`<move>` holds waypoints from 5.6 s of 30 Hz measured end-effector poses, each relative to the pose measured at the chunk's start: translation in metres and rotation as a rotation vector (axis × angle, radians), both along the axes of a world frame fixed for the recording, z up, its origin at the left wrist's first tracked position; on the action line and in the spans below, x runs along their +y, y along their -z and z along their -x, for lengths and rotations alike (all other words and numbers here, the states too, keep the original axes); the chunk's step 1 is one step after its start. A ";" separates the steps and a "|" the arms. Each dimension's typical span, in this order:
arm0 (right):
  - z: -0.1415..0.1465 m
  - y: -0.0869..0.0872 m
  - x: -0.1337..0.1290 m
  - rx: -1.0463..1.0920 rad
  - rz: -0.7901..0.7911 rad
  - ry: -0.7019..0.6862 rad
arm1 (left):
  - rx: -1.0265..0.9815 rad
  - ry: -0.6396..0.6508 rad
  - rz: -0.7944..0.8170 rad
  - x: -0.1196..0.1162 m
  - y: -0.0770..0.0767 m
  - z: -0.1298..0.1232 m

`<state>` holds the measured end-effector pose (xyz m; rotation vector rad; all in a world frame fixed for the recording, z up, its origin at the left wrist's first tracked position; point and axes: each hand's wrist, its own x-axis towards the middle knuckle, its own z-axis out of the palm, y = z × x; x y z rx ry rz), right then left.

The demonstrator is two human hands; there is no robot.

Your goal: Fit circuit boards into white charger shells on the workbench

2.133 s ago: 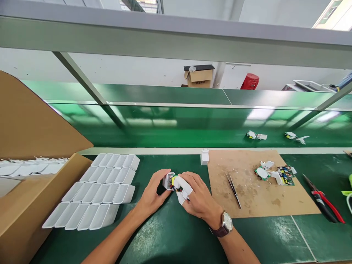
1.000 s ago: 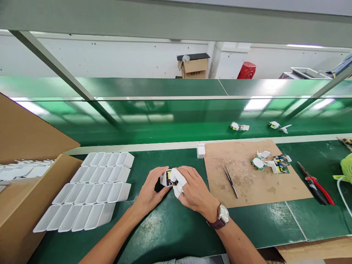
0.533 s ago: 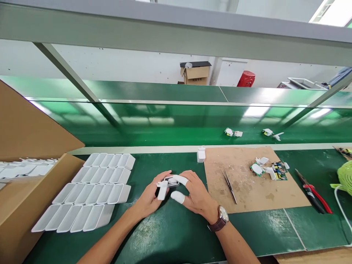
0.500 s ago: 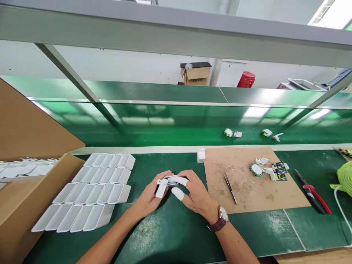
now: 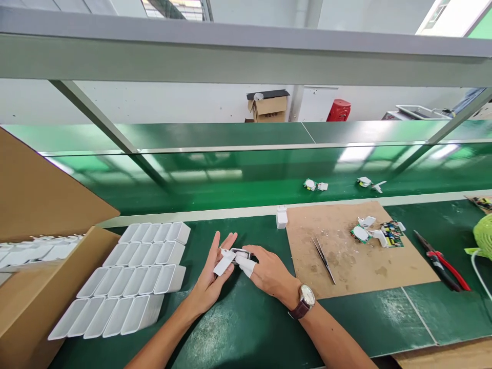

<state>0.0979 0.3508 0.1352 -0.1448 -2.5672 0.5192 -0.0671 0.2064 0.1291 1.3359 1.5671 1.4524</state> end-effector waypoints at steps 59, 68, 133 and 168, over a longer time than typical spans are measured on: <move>0.017 -0.009 -0.021 0.110 1.769 -0.069 | 0.312 -0.320 -0.281 0.008 0.016 -0.019; 0.019 -0.013 -0.024 0.062 1.787 -0.109 | 0.337 -0.330 -0.274 0.008 0.012 -0.020; 0.004 0.024 -0.024 -0.201 -0.018 0.155 | 0.530 0.189 0.129 0.175 -0.052 0.045; 0.048 0.068 -0.023 -0.008 -0.215 0.094 | 1.066 0.287 0.420 0.335 -0.087 0.012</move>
